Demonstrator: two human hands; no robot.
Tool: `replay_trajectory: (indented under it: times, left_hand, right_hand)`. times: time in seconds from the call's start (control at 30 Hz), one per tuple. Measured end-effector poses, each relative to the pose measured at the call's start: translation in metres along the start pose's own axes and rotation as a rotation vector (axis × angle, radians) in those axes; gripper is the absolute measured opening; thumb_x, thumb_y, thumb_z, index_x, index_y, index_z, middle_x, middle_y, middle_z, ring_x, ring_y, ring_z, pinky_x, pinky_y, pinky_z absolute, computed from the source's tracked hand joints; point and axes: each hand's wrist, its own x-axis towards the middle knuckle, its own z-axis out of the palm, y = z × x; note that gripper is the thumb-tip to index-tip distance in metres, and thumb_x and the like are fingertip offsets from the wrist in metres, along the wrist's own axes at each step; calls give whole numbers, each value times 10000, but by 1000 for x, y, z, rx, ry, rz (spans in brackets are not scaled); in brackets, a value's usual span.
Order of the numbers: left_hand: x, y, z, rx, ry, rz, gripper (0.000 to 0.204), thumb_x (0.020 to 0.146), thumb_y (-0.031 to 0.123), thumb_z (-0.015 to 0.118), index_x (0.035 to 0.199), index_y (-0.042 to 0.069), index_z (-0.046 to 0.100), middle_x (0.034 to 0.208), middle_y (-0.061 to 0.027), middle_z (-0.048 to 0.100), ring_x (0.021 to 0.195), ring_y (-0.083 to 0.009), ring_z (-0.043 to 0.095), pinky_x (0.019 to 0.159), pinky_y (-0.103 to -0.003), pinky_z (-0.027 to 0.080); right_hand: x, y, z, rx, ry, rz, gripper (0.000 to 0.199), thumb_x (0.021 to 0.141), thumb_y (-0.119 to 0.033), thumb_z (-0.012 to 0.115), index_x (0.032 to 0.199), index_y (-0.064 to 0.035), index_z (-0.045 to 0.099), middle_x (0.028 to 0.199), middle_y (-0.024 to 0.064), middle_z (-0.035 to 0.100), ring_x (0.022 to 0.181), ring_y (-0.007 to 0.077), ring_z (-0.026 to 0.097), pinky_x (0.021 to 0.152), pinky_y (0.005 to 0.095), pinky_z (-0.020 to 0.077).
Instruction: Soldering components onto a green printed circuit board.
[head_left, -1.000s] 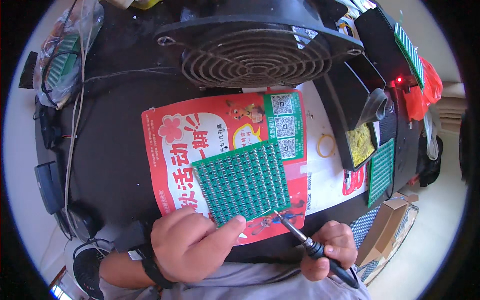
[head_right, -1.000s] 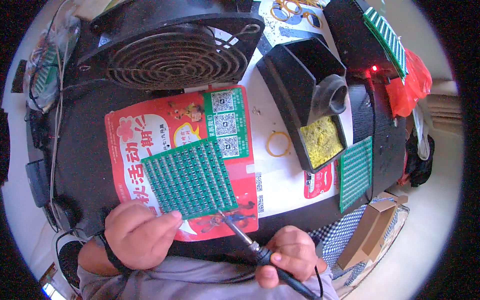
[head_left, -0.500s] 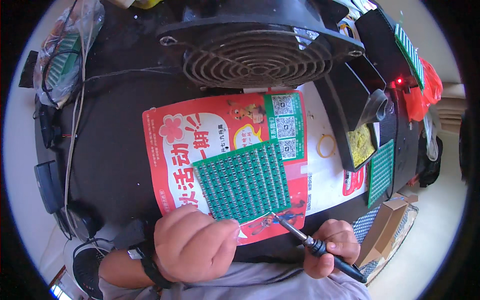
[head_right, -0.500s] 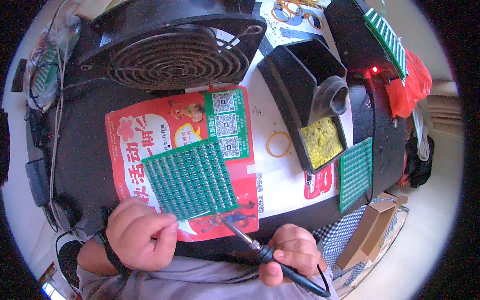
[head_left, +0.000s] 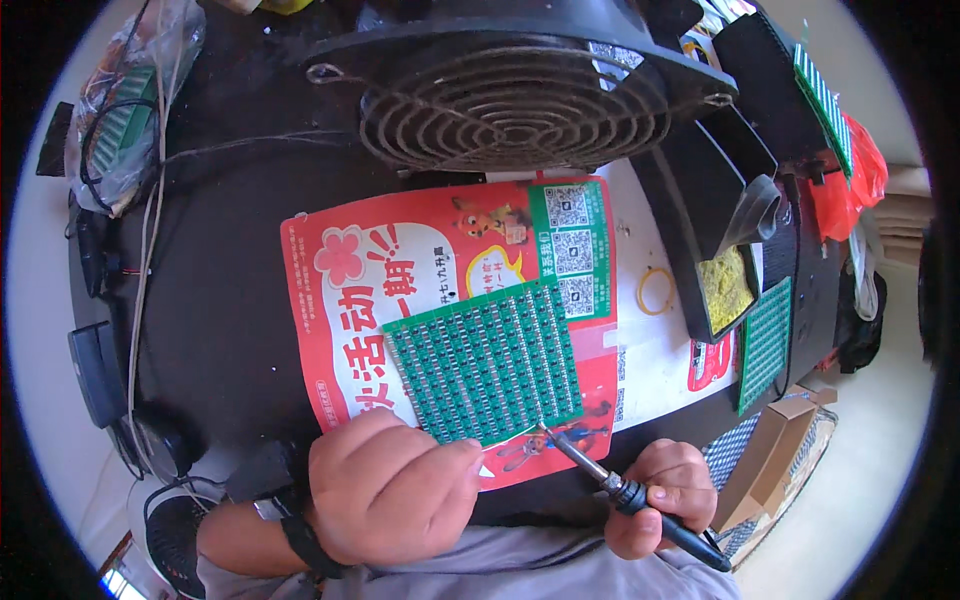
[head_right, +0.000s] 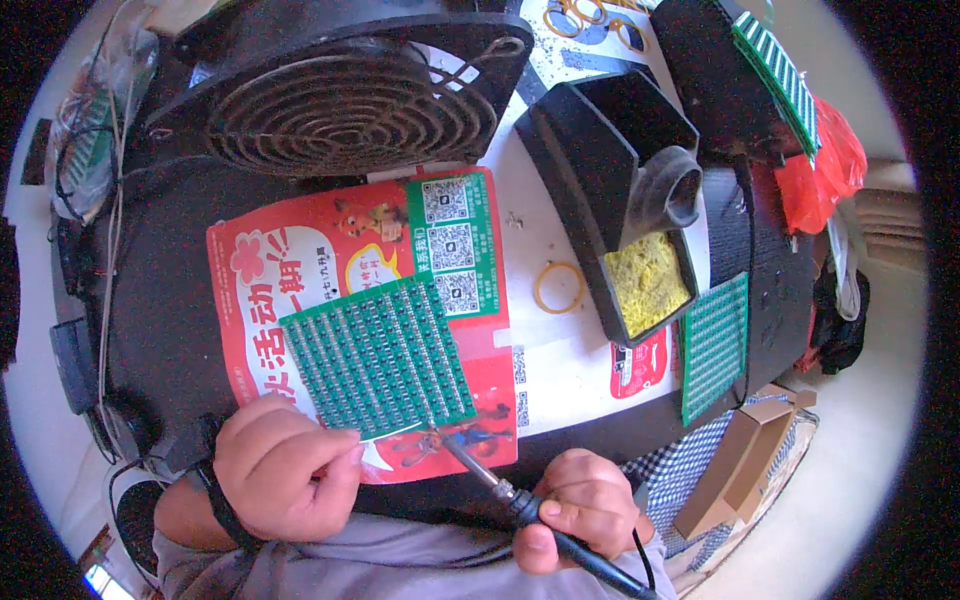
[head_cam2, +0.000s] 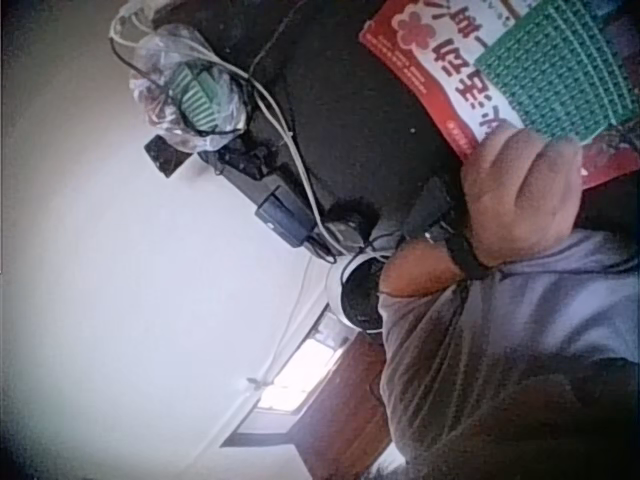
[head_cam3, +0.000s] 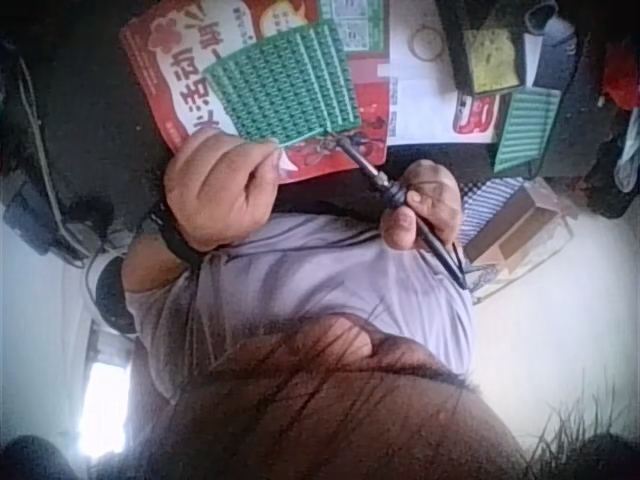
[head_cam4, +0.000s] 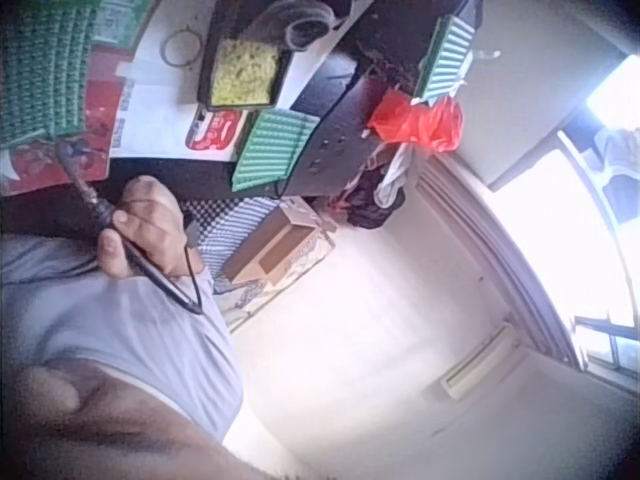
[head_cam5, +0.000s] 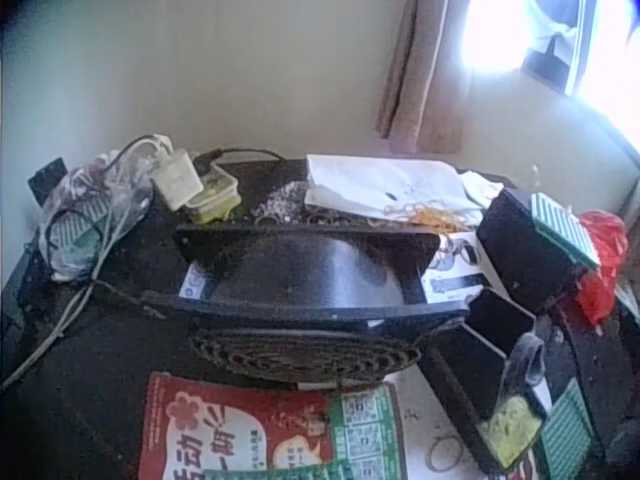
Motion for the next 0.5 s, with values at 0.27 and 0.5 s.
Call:
replay_trajectory:
  times: [0.27, 0.5]
  left_hand:
    - [-1, 1, -2, -20, -16, 20, 162, 629, -14, 691, 769, 32, 623, 597, -36, 541, 469, -201, 505, 449, -311, 398]
    - [0, 1, 0, -8, -27, 16, 151, 635, 0, 704, 766, 31, 634, 599, -36, 545, 474, -197, 505, 448, -304, 400]
  right_hand:
    - [0, -1, 1, 50, 18, -7, 195, 792, -145, 587, 850, 13, 489, 691, 76, 462, 489, 159, 444, 373, 250, 334]
    - [0, 0, 1, 44, 14, 21, 200, 785, -149, 592, 836, 13, 487, 678, 74, 456, 483, 152, 420, 377, 249, 332]
